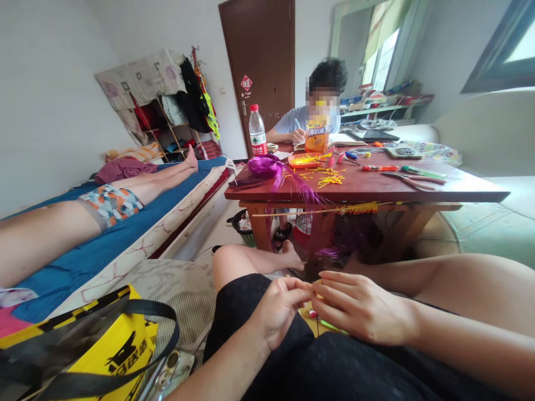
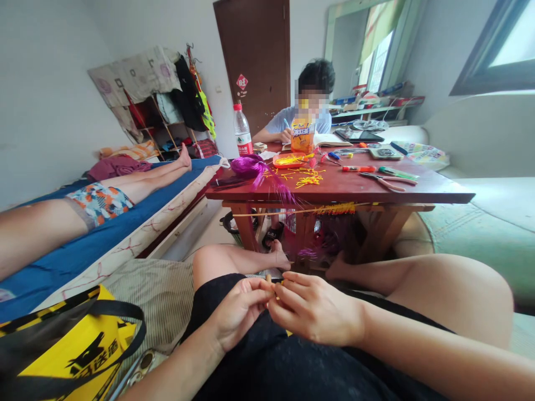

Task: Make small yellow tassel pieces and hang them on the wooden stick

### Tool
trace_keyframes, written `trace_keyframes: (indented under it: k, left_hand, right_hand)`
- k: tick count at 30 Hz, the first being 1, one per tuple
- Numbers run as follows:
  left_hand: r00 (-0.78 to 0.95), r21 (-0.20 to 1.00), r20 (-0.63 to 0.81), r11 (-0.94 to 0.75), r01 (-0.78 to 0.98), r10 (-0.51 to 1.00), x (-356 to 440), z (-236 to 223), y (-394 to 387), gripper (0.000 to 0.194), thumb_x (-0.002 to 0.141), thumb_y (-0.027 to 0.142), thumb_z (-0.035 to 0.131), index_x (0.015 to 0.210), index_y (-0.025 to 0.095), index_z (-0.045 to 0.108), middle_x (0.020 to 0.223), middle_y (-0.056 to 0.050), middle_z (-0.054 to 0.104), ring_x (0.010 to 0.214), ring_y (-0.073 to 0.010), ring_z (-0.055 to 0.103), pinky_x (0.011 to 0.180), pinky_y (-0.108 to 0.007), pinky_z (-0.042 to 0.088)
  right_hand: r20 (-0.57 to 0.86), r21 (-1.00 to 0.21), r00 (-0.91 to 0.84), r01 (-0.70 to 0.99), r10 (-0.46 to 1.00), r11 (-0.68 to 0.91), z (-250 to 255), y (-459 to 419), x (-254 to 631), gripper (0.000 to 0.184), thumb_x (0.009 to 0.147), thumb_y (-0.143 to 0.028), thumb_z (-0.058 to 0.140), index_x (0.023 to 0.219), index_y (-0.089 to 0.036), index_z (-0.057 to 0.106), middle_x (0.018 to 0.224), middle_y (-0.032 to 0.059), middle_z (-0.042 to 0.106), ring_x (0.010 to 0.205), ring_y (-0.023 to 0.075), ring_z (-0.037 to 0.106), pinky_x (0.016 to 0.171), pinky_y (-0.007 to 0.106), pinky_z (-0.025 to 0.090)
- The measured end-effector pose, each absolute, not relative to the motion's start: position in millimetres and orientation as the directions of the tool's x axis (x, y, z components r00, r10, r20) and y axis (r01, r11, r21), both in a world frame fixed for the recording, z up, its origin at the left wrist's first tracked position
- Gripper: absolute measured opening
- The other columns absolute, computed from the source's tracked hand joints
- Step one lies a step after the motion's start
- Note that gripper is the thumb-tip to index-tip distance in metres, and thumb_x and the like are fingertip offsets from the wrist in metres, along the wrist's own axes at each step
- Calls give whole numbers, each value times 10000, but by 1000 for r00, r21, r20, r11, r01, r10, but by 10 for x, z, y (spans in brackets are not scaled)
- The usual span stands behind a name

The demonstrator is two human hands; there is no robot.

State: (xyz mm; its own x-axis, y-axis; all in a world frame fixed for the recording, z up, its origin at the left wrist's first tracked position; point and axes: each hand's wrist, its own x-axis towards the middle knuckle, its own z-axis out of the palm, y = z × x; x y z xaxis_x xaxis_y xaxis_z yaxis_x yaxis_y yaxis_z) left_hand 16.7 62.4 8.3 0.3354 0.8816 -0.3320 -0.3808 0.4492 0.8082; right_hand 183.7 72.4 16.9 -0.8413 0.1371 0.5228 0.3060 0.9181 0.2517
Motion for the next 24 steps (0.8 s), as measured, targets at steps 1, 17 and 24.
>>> trace_keyframes:
  k: [1, 17, 24]
  left_hand:
    - [320, 862, -280, 383, -331, 905, 160, 88, 615, 110, 506, 133, 725, 525, 110, 619, 668, -16, 537, 627, -94, 468, 623, -205, 363]
    - [239, 736, 436, -496, 460, 868, 157, 146, 434, 125, 731, 68, 526, 666, 165, 572, 842, -30, 455, 807, -158, 492, 729, -283, 432]
    - [335, 427, 657, -700, 573, 675, 126, 75, 425, 128, 760, 47, 482, 738, 138, 570, 835, -55, 462, 793, -160, 475, 689, -278, 457]
  right_hand:
    - [508, 196, -844, 308, 172, 931, 186, 719, 1831, 219, 867, -114, 385, 862, -126, 604, 698, 57, 635, 652, 161, 598, 710, 310, 503]
    - [101, -897, -442, 347, 891, 274, 365, 694, 1669, 142, 806, -269, 470, 736, -179, 555, 547, -40, 551, 459, 94, 505, 450, 190, 401]
    - [60, -944, -418, 272, 906, 188, 375, 678, 1648, 130, 787, -277, 490, 700, -186, 521, 530, -51, 518, 435, 87, 490, 422, 193, 417]
